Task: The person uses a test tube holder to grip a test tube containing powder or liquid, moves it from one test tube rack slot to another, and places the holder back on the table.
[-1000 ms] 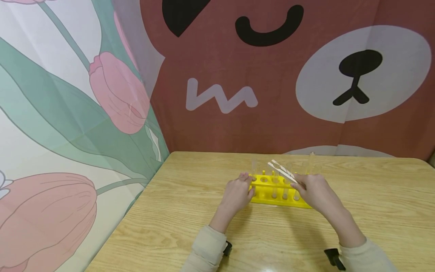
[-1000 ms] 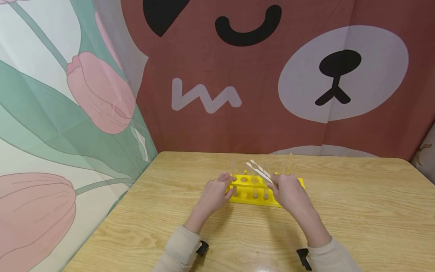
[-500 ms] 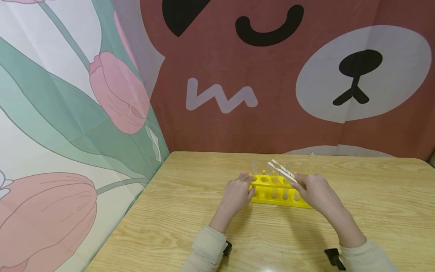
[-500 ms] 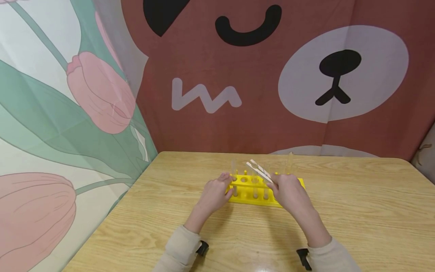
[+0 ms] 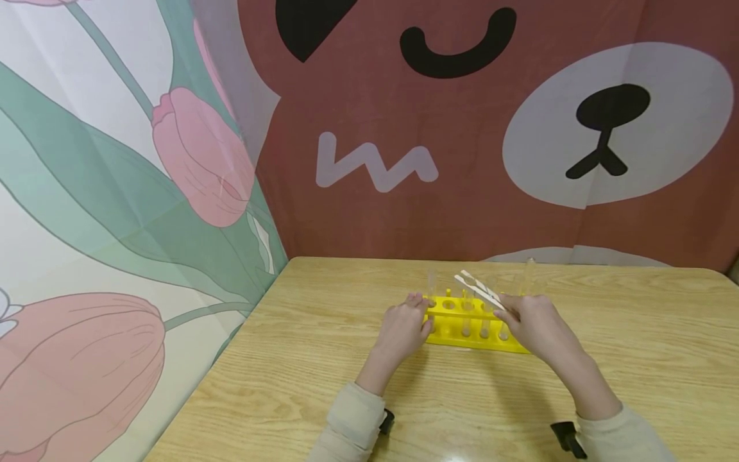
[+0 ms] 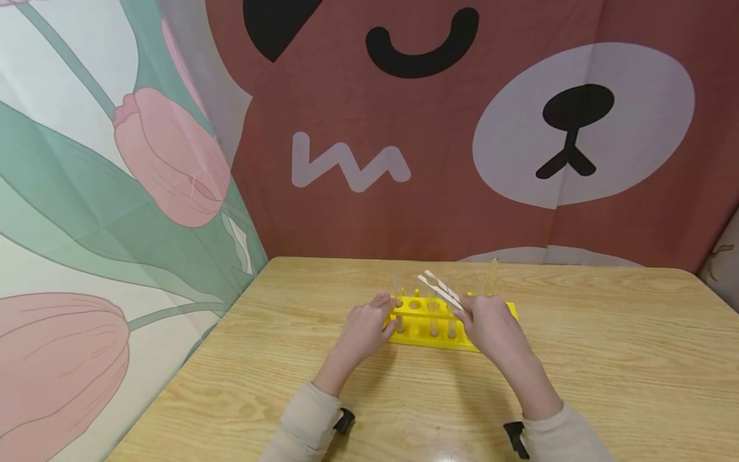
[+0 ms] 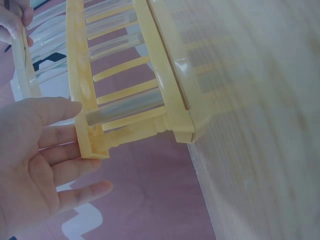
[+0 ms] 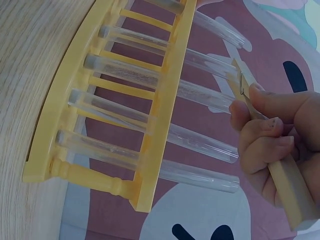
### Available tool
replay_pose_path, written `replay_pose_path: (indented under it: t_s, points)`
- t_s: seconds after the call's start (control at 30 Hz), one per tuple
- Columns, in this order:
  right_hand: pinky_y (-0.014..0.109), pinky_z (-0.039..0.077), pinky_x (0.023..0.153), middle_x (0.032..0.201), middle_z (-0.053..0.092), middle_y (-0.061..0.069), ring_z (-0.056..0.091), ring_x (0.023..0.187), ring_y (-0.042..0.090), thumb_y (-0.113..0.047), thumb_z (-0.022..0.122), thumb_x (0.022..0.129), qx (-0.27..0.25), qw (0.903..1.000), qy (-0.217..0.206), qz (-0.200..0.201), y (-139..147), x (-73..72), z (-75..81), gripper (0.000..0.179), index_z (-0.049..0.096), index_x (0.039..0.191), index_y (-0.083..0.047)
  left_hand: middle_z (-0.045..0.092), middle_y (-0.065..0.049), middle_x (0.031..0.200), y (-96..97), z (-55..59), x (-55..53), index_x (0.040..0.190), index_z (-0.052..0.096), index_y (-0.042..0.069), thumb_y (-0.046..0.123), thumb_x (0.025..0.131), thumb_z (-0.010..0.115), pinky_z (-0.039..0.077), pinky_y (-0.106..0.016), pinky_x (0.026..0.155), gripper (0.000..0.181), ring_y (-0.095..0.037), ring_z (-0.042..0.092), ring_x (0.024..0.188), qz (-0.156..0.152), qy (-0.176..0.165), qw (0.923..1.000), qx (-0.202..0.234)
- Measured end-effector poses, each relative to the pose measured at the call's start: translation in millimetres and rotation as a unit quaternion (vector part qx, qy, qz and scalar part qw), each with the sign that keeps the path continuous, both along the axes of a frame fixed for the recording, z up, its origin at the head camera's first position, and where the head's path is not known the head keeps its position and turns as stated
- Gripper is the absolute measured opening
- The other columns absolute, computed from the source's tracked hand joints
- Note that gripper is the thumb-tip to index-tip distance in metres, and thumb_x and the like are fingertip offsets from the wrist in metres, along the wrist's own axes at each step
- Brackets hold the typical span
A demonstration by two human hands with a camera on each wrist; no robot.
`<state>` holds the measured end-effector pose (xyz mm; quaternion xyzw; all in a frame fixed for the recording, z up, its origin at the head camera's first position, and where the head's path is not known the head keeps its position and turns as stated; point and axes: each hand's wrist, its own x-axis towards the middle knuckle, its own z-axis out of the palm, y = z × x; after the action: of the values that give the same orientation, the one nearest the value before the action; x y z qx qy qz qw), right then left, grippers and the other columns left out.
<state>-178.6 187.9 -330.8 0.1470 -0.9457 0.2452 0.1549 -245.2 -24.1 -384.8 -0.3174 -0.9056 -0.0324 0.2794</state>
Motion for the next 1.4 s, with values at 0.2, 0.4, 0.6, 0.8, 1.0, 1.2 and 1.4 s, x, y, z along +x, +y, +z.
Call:
replay_pose_path:
  t_s: [0.2, 0.4, 0.6, 0.8, 1.0, 1.2, 1.4]
  points:
    - [0.023, 0.028, 0.038, 0.054, 0.047, -0.001, 0.035, 0.043, 0.011, -0.004, 0.061, 0.082, -0.002, 1.0, -0.004, -0.003, 0.1, 0.1, -0.4, 0.03, 0.058, 0.105, 0.015, 0.061, 0.004, 0.092, 0.3, -0.4, 0.1, 0.095, 0.068, 0.011, 0.022, 0.081, 0.063, 0.04, -0.017, 0.046, 0.018, -0.013, 0.058, 0.098, -0.001, -0.006, 1.0, 0.0]
    - [0.023, 0.028, 0.038, 0.053, 0.046, -0.001, 0.036, 0.043, 0.011, -0.005, 0.061, 0.083, -0.005, 1.0, -0.005, -0.006, -0.2, -0.1, -0.4, 0.029, 0.058, 0.105, 0.014, 0.061, 0.003, 0.093, 0.6, -0.6, -0.3, 0.095, 0.068, 0.011, 0.022, 0.081, 0.063, 0.04, -0.016, 0.045, 0.019, -0.013, 0.058, 0.098, -0.001, -0.005, 1.0, -0.001]
    - [0.022, 0.027, 0.037, 0.053, 0.046, -0.001, 0.034, 0.042, 0.012, -0.006, 0.06, 0.083, -0.005, 0.9999, -0.007, -0.01, 0.0, 0.8, 1.0, 0.033, 0.056, 0.109, 0.015, 0.062, 0.003, 0.093, 0.8, -0.6, -1.1, 0.094, 0.068, 0.011, 0.022, 0.081, 0.063, 0.044, -0.018, 0.05, 0.018, -0.013, 0.058, 0.099, -0.003, 0.005, 1.0, -0.001]
    - [0.021, 0.026, 0.037, 0.054, 0.047, 0.0, 0.033, 0.041, 0.011, -0.006, 0.06, 0.084, -0.006, 0.9999, -0.007, -0.011, 0.2, 1.0, 1.8, 0.032, 0.056, 0.108, 0.014, 0.062, 0.003, 0.092, 0.6, -0.3, -0.2, 0.094, 0.068, 0.011, 0.022, 0.08, 0.064, 0.044, -0.018, 0.049, 0.019, -0.014, 0.057, 0.099, -0.002, 0.008, 1.0, -0.002]
    - [0.022, 0.027, 0.037, 0.054, 0.046, 0.0, 0.033, 0.041, 0.012, -0.007, 0.06, 0.084, -0.013, 0.9998, -0.002, -0.015, 0.2, 0.1, 1.4, 0.031, 0.057, 0.107, 0.013, 0.061, 0.002, 0.092, 0.3, 0.8, 1.1, 0.094, 0.068, 0.011, 0.022, 0.08, 0.064, 0.044, -0.018, 0.049, 0.019, -0.015, 0.057, 0.1, -0.001, 0.01, 0.9999, -0.001]
    - [0.021, 0.026, 0.036, 0.054, 0.046, 0.0, 0.033, 0.04, 0.012, -0.007, 0.06, 0.084, -0.014, 0.9998, 0.002, -0.015, 0.3, -0.4, 1.1, 0.033, 0.056, 0.109, 0.014, 0.061, 0.002, 0.091, 0.0, 0.4, 0.6, 0.095, 0.068, 0.011, 0.022, 0.08, 0.064, 0.043, -0.018, 0.048, 0.019, -0.015, 0.058, 0.099, -0.001, 0.009, 1.0, -0.001]
    - [0.021, 0.025, 0.036, 0.052, 0.044, 0.0, 0.03, 0.038, 0.012, -0.007, 0.059, 0.084, -0.012, 0.9998, 0.003, -0.016, 0.1, -0.2, 0.9, 0.034, 0.055, 0.11, 0.014, 0.061, 0.002, 0.092, -0.2, -0.1, 0.0, 0.095, 0.068, 0.011, 0.022, 0.08, 0.064, 0.043, -0.018, 0.048, 0.019, -0.014, 0.058, 0.099, -0.003, 0.008, 1.0, 0.0]
